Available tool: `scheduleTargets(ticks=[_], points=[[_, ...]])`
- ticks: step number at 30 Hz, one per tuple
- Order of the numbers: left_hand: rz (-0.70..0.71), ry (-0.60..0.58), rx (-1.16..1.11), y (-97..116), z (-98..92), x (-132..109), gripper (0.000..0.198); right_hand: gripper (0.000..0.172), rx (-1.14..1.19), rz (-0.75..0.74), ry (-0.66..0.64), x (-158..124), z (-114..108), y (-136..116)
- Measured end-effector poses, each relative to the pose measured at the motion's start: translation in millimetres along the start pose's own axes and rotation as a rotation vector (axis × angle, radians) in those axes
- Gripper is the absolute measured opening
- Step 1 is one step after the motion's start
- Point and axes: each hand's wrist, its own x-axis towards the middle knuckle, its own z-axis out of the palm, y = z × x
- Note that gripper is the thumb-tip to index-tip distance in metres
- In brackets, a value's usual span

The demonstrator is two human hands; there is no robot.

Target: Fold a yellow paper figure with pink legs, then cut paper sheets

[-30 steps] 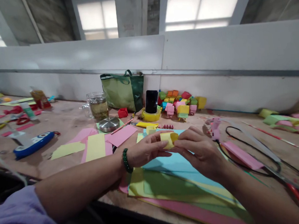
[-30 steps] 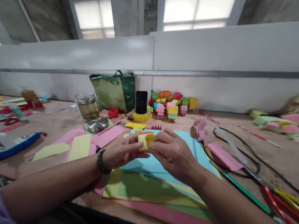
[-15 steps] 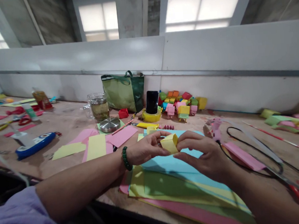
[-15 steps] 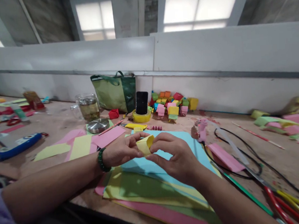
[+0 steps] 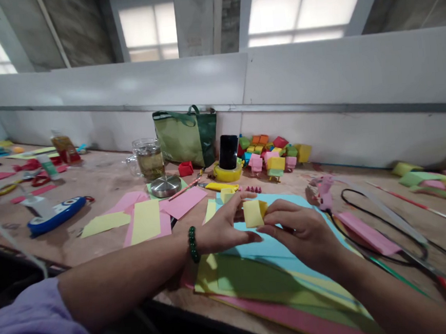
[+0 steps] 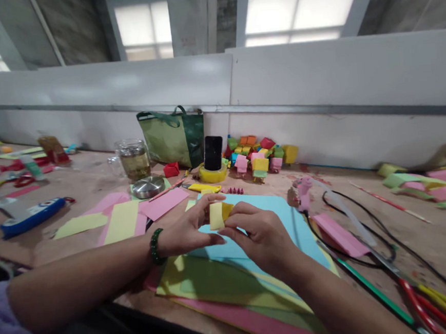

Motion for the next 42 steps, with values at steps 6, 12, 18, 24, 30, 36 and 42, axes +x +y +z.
scheduleTargets(ticks=[6,12,18,24,30,36,42], points=[[-0.205,-0.161,-0.328,-4,-8.4,3,0.060,0.017,-0.121,-0.177,0.004,0,-8,4],[-0.080,-0.017,-0.154,-6,-6.3,6,0.049,0.013,0.049,0.071,-0.092,3,-7,-1],[0.005,-0.022,-0.155,-9,1.3,4,0.052,0.020,0.229,0.248,0.002,6,2,-4],[0.016,0.038,-0.078,-5,2.5,3,0.055,0.027,0.327,0.375,-0.025,5,4,-1],[-0.073,0.015,-0.022,-10,1.1,1,0.073,0.031,0.574,0.606,-0.139,5,5,2],[0.072,0.135,0.382,-6,3.9,-2,0.072,0.030,0.834,0.770,-0.133,4,11,7],[0.161,0.127,0.525,-4,5.1,-5,0.073,0.034,0.979,0.890,-0.147,9,12,-2]])
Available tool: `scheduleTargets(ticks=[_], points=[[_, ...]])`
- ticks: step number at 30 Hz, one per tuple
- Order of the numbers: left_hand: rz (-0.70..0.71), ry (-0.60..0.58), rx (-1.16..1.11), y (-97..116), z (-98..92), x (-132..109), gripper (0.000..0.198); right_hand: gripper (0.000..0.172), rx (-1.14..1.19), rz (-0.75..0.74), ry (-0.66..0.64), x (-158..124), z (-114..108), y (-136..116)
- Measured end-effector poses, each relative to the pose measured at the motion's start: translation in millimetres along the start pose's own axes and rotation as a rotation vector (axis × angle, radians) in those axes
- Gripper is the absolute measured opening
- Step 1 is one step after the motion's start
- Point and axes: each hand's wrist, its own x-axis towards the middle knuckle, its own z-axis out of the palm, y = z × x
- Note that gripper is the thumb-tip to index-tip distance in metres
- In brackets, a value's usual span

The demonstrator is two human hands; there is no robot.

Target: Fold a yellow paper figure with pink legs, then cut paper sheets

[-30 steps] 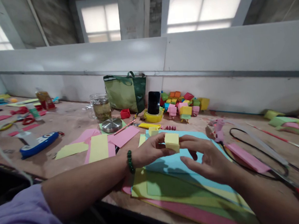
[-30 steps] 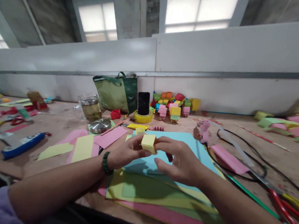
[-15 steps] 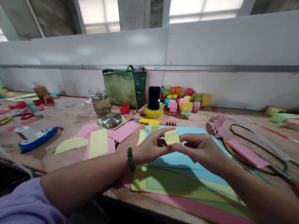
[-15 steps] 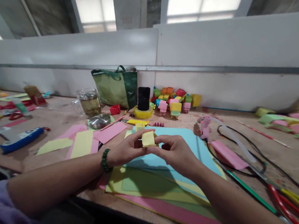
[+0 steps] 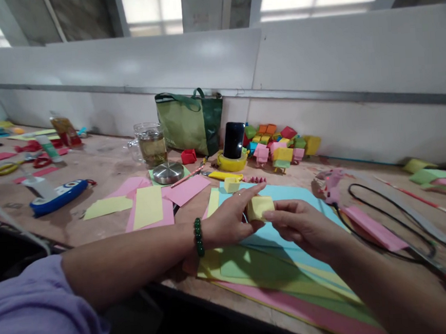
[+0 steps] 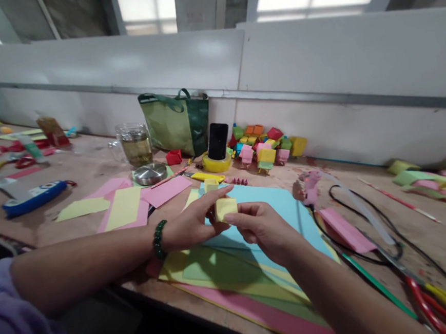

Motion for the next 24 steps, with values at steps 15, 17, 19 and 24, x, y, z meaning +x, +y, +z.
scheduleTargets(ticks=[15,17,19,24], points=[[-0.095,-0.136,0.082,-5,1.0,0,0.083,0.037,0.002,0.081,-0.004,2,2,5],[-0.129,-0.136,0.042,-7,-0.1,1,0.083,0.034,0.016,0.084,-0.029,1,2,5],[-0.147,-0.131,0.012,-9,-0.4,1,0.083,0.034,0.018,0.070,-0.032,1,2,5],[-0.173,-0.120,-0.039,-10,1.3,1,0.094,0.028,0.030,0.055,0.014,1,4,5]])
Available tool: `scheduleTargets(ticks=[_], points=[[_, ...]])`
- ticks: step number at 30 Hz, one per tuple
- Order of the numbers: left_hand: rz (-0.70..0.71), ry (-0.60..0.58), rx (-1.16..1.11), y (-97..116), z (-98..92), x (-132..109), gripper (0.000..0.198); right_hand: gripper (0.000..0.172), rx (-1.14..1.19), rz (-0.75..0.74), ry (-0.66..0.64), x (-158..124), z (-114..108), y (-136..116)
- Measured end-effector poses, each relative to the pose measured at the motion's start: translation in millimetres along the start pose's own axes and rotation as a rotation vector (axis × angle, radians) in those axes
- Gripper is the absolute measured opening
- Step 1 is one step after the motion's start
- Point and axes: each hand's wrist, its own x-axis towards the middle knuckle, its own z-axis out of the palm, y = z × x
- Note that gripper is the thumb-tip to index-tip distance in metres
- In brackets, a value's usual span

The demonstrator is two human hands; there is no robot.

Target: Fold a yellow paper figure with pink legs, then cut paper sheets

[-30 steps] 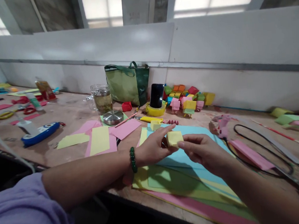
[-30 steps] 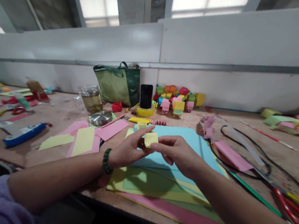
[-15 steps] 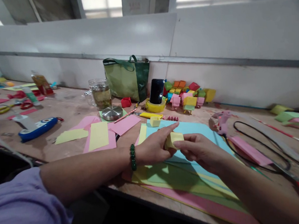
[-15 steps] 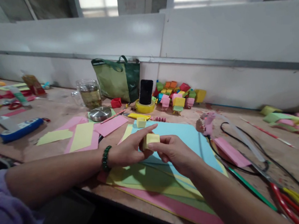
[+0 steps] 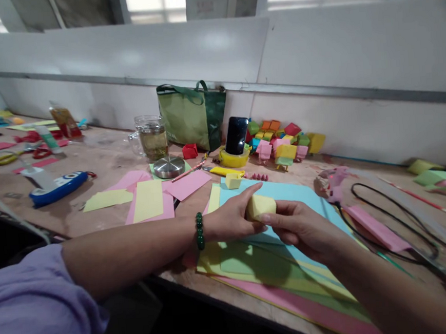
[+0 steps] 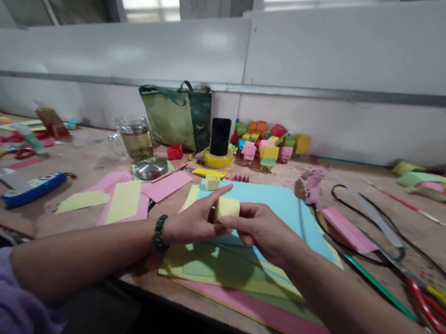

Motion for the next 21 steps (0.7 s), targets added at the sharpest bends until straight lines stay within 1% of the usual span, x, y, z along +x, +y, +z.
scheduleTargets(ticks=[2,6,9,12,15,16,19,20,21], points=[[-0.020,0.002,-0.025,1,0.2,0,0.097,0.028,0.019,0.005,-0.002,0,1,-1],[-0.096,-0.058,-0.077,2,-0.3,1,0.091,0.032,0.032,0.005,-0.002,0,3,-1],[-0.130,-0.086,-0.162,2,1.1,1,0.089,0.029,0.021,0.007,0.015,0,3,1],[-0.167,-0.086,-0.233,4,2.9,1,0.089,0.031,-0.007,0.007,0.039,2,1,5],[-0.170,-0.061,-0.234,6,2.9,1,0.090,0.034,-0.031,-0.013,0.052,3,-1,8],[-0.177,-0.051,-0.236,7,2.5,1,0.090,0.036,-0.032,-0.043,0.087,3,-1,8],[-0.191,-0.014,-0.257,6,1.1,2,0.088,0.051,-0.054,-0.210,0.278,2,3,9],[-0.184,-0.011,-0.265,5,0.9,2,0.087,0.054,-0.084,-0.267,0.318,0,5,9],[-0.173,-0.014,-0.273,4,0.8,2,0.087,0.055,-0.130,-0.311,0.330,-1,7,9]])
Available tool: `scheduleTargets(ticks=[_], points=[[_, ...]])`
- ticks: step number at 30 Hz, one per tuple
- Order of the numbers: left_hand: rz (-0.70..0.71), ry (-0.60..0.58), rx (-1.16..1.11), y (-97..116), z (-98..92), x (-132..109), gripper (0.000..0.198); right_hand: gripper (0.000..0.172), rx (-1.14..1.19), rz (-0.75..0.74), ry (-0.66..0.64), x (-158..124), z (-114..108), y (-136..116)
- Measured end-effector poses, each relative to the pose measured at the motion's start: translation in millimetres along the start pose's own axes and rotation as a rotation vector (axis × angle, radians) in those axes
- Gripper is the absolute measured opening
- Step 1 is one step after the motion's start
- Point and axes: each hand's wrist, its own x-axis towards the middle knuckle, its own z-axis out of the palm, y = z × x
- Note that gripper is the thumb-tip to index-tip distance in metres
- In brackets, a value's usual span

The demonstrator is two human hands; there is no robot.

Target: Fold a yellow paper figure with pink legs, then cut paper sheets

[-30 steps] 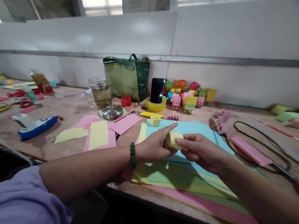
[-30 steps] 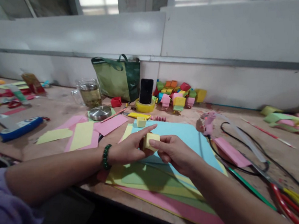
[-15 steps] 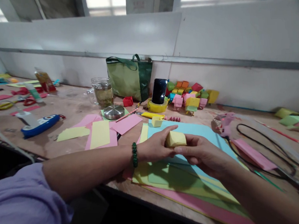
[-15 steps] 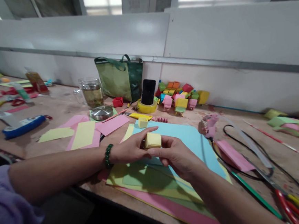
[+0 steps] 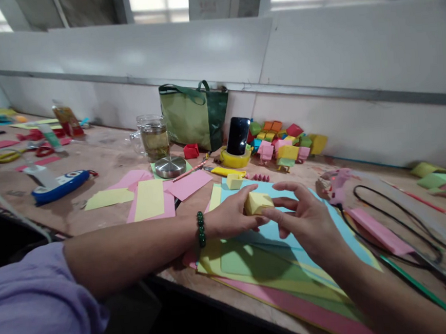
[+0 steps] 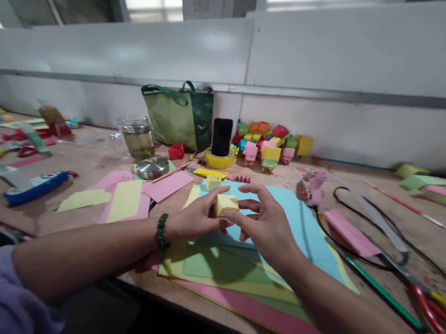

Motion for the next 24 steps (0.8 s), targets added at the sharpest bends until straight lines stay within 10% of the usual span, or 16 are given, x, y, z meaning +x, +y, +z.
scheduleTargets(ticks=[8,24], points=[[-0.041,-0.031,0.045,0.5,1.4,-1.7,0.090,0.031,-0.117,-0.009,-0.043,-3.7,5.6,0.8],[0.042,-0.013,-0.209,-4.2,-0.4,3.7,0.091,0.054,0.056,0.029,-0.075,-0.4,0.5,-6.4]])
